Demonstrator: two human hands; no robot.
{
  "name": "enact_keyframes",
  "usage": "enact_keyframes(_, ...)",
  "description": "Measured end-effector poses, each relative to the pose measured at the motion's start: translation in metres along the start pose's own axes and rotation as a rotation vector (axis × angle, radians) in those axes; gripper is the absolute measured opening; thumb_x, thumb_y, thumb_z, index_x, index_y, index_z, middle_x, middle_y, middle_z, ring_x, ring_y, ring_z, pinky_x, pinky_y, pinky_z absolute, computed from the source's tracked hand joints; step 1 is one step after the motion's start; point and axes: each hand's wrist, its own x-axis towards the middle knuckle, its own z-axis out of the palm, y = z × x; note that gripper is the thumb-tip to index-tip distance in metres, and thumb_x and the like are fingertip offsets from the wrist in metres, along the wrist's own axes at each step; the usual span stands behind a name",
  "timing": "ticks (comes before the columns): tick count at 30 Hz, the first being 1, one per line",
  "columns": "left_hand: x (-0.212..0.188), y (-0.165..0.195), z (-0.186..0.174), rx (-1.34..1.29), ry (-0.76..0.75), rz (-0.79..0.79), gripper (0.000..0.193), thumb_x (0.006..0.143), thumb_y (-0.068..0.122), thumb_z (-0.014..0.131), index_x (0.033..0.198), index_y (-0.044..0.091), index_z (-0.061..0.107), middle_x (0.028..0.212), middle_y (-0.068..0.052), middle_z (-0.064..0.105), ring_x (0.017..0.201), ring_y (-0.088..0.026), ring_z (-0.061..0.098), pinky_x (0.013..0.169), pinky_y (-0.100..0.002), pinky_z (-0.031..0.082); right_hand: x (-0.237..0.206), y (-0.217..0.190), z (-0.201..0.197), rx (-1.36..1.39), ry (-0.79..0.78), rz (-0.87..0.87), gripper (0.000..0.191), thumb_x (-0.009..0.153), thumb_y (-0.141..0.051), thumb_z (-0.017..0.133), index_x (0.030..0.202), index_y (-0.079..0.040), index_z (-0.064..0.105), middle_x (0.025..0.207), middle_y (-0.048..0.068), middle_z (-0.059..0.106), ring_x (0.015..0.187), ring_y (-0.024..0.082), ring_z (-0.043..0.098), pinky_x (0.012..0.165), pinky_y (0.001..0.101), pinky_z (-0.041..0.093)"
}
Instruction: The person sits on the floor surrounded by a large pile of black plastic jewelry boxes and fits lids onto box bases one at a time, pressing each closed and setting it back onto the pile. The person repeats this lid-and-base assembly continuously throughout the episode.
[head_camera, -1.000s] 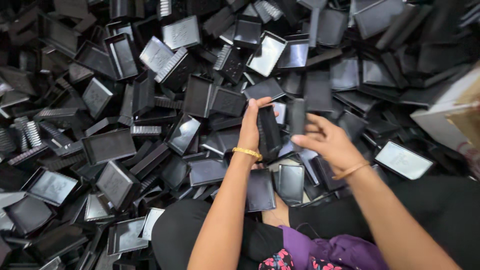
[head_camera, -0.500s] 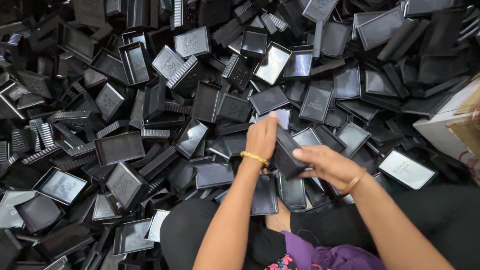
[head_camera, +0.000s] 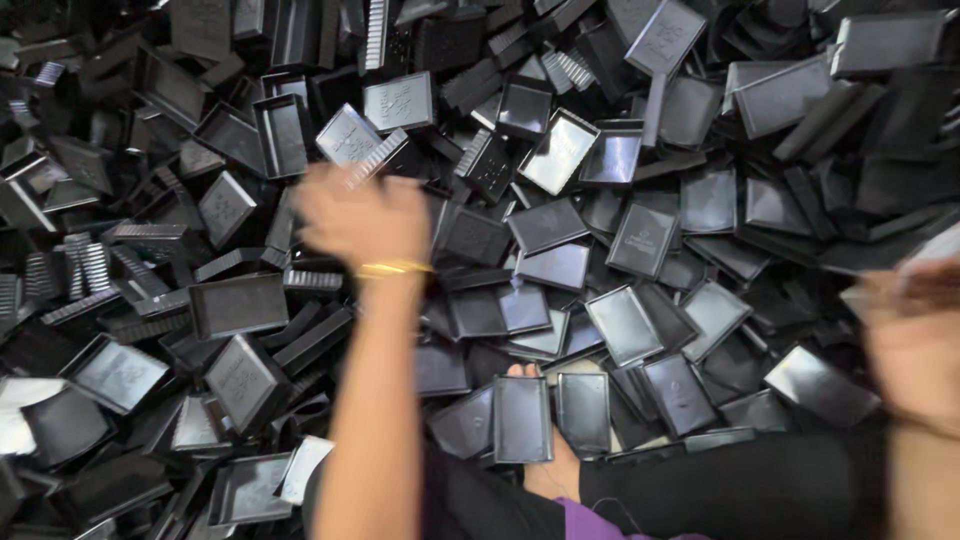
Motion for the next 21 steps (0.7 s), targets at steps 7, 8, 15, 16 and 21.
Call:
enact_keyframes(7,0.017,-0.088,0.024,-0.146,-0.575,-0.267,0.063,0.081,0.049,0.079,0.125,0.011,0.054,0.131,-0.020,0.056,0.123,-0.042,0.054,0.098,-0.069,0.039,0.004,0.105,-0.007,-1.853,-0.209,0.383,0.081,0.073,-0.042,0.077,0.141,-0.004,0.054,0.137,0.019,0.065,0.124,0.029,0.064,0.101,0.0394,0.050)
enact_keyframes(8,0.001,-0.079,0.025,-0.136,-0.538,-0.263,0.061,0.081,0.046,0.080,0.124,0.011,0.054,0.126,-0.019,0.058,0.119,-0.042,0.057,0.094,-0.063,0.044,-0.007,0.139,-0.005,-2.028,-0.516,0.376,0.104,0.077,-0.058,0.083,0.152,-0.003,0.035,0.153,0.027,0.044,0.138,0.037,0.049,0.111,0.0459,0.040)
enact_keyframes(15,-0.030,-0.037,-0.020,-0.409,-0.517,0.162,0.049,0.069,0.022,0.088,0.112,0.015,0.066,0.110,-0.019,0.063,0.102,-0.040,0.063,0.088,-0.048,0.053,-0.085,0.221,-0.009,-2.464,-0.192,0.401,0.125,0.066,-0.055,0.084,0.164,-0.015,0.017,0.168,0.038,0.001,0.136,0.050,0.047,0.105,0.0499,0.050)
enact_keyframes(16,-0.033,-0.030,-0.031,-0.486,-0.554,0.158,0.050,0.070,0.019,0.087,0.116,0.014,0.065,0.109,-0.017,0.066,0.103,-0.038,0.064,0.087,-0.047,0.053,-0.086,0.213,-0.010,-2.401,-0.220,0.352,0.126,0.062,-0.049,0.086,0.163,-0.015,0.018,0.170,0.037,0.001,0.134,0.050,0.048,0.104,0.0487,0.051)
enact_keyframes(21,-0.061,-0.011,-0.058,-0.789,-0.685,-0.097,0.047,0.079,0.015,0.083,0.121,0.011,0.063,0.104,-0.008,0.073,0.096,-0.026,0.069,0.086,-0.036,0.055,-0.092,0.183,-0.017,-2.334,-0.237,0.185,0.110,0.059,-0.045,0.089,0.151,-0.013,0.039,0.165,0.028,0.021,0.136,0.050,0.047,0.106,0.0491,0.049)
